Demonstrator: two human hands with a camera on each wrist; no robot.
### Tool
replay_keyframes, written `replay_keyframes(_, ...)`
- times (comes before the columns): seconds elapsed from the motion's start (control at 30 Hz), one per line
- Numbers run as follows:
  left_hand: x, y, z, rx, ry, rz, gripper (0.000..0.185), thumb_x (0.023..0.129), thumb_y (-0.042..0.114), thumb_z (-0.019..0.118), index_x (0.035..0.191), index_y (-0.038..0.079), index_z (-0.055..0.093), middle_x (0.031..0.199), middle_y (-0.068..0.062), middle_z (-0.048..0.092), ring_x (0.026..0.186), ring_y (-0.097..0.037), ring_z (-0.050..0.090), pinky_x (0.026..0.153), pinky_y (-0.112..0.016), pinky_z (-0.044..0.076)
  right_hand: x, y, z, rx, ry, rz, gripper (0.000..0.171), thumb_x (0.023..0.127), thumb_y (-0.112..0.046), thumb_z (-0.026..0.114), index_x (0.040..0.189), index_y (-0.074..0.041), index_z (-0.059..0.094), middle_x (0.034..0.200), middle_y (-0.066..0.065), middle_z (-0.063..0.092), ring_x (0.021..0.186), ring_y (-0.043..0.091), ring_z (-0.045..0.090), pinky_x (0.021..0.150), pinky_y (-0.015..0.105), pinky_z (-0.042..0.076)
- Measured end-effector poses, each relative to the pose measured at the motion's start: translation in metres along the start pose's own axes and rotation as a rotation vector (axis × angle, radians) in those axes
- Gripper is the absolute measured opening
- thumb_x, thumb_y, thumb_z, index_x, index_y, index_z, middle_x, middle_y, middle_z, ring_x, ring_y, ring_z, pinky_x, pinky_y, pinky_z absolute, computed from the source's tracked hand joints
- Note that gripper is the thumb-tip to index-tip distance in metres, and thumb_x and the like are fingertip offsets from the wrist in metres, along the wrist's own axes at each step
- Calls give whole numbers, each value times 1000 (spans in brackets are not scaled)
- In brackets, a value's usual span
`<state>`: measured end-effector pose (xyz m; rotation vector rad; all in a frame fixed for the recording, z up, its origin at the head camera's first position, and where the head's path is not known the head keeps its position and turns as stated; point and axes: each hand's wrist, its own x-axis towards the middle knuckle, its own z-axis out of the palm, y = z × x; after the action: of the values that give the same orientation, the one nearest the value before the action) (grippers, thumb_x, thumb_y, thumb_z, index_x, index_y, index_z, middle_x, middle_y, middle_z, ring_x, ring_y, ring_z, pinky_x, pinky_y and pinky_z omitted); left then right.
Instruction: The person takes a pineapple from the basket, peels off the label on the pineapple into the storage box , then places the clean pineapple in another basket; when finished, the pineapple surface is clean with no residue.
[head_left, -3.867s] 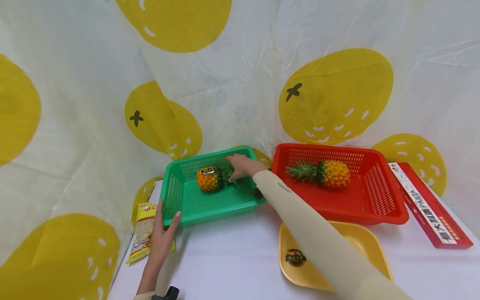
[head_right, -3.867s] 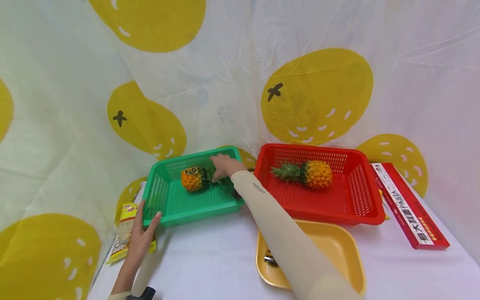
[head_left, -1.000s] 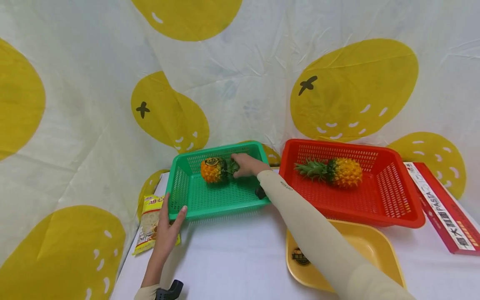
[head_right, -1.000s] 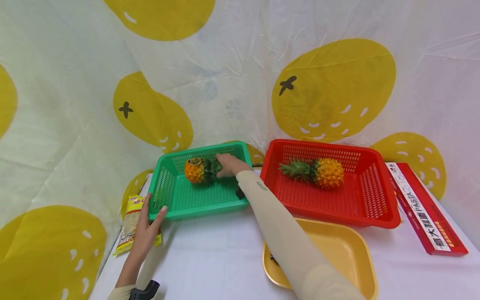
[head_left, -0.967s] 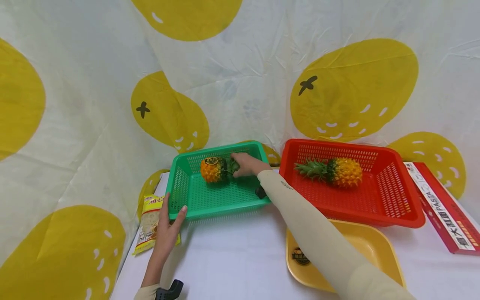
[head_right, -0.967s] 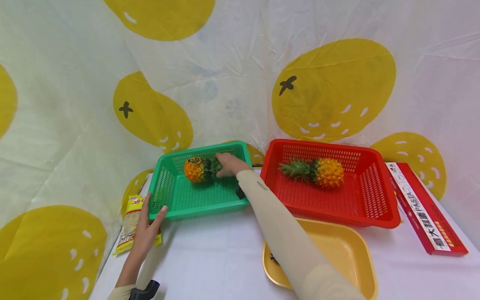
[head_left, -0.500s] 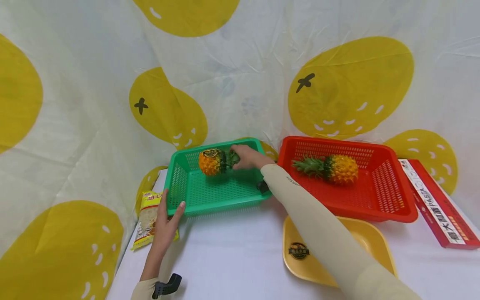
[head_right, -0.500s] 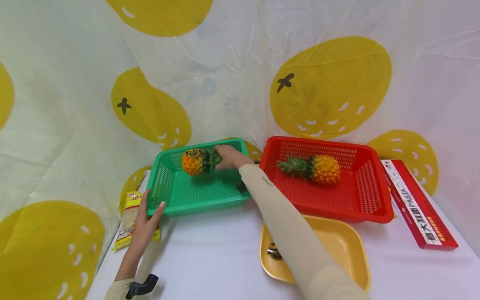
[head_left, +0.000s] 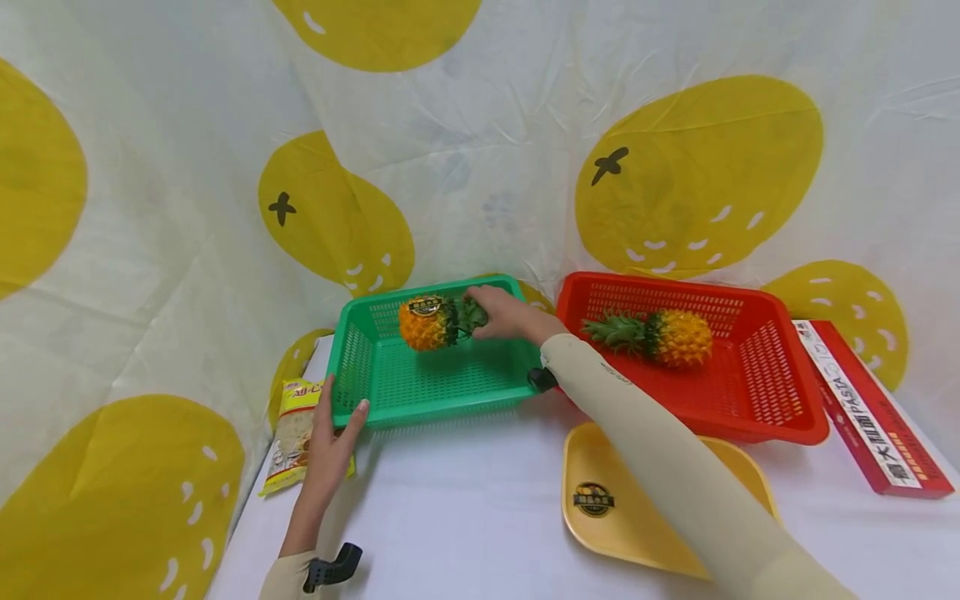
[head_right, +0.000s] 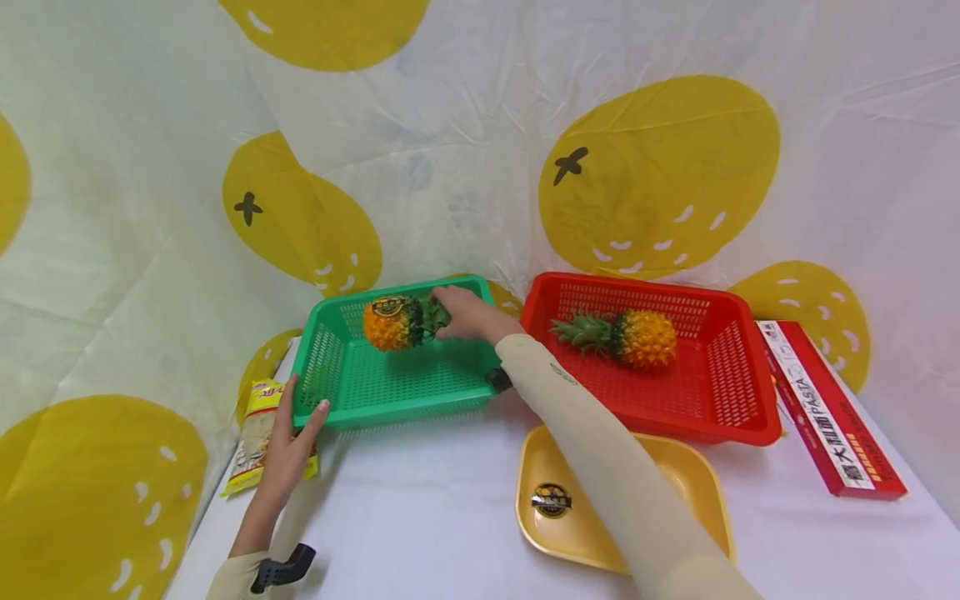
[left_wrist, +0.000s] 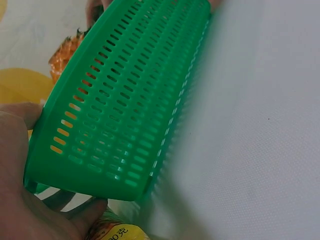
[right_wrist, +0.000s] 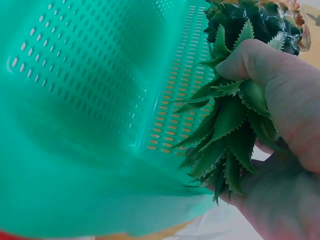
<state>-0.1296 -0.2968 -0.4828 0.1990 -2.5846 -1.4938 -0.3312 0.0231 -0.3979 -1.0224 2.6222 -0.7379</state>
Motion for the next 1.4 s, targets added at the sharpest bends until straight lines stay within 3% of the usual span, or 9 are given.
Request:
replay_keyframes(0.27,-1,2,-1,-3,0,2,85,108,51,57,172,33,4,176,-6,4,160,-35,7,121,-69,15,-18,-17,-7,-12,14,-45,68,98,-18,76,156,-4,43,155,16,48,137,31,47,110,45,44)
replay_keyframes(0.7,-5,-3,0,9,8,-15,86,107,53,57,172,32,5,176,-8,5,159,-38,8,119,-72,16,-55,-37,-9,-21,60,-108,66,94,-11,76,152,-3,47,141,16,56,112,27,55,94,41,50)
replay_keyframes(0.97,-2,4,-2,1,0,12,86,108,52,57,172,29,5,176,-8,4,160,-36,6,121,-70,13,-71,-48,-11,-18,88,-94,66,93,-10,76,152,-2,47,143,15,54,116,28,52,97,41,49)
replay_keyframes(1.2,-1,3,-2,4,-5,7,86,108,53,56,172,32,3,176,-7,3,160,-36,6,121,-69,13,-93,-57,-8,-26,98,-114,64,93,-7,74,151,-1,47,138,15,54,111,27,51,87,38,50)
replay_keyframes(1.4,-1,2,-3,3,-9,7,86,108,52,56,172,31,3,176,-8,4,160,-37,6,121,-69,15,-106,-62,-4,-9,114,-120,64,92,-7,74,150,-3,48,136,13,55,108,24,52,87,37,51)
